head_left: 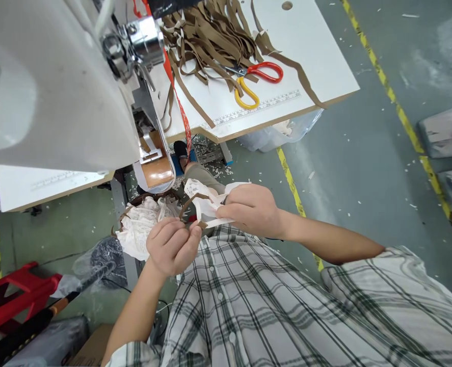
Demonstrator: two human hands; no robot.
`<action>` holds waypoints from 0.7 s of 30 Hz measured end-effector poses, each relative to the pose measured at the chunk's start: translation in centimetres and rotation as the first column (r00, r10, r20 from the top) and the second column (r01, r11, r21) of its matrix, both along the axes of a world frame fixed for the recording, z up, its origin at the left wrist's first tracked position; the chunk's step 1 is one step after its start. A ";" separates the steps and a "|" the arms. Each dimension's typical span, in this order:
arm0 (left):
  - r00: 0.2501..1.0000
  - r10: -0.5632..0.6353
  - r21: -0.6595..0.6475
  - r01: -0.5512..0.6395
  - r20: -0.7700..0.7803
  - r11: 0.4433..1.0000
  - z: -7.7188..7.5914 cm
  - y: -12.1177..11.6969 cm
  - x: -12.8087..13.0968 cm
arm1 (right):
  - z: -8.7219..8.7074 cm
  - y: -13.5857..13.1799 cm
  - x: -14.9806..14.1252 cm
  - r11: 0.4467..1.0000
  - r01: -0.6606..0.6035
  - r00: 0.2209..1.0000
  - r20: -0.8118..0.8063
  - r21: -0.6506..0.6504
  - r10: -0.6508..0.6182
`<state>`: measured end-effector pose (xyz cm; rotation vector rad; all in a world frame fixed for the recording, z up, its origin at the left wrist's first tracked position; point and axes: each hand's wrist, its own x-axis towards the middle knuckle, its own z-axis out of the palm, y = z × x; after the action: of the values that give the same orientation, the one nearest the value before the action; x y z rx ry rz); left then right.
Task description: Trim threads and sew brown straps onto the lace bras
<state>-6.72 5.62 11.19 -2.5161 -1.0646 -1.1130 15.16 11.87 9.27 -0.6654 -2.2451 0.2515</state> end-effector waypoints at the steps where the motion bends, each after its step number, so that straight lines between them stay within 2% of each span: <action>1: 1.000 -0.004 0.002 0.004 -0.001 1.000 0.0 0.0 0.0 | 0.0 0.0 0.0 1.000 -0.002 1.000 -0.001 0.000 0.002; 21: 1.000 0.000 0.014 0.000 0.011 1.000 0.2 -0.3 -0.3 | 0.6 0.1 -0.6 1.000 -0.022 0.999 -0.036 -0.006 0.021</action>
<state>-7.07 5.34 11.34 -2.5025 -1.0562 -1.1316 14.58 11.94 9.84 -0.6355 -2.2194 0.2786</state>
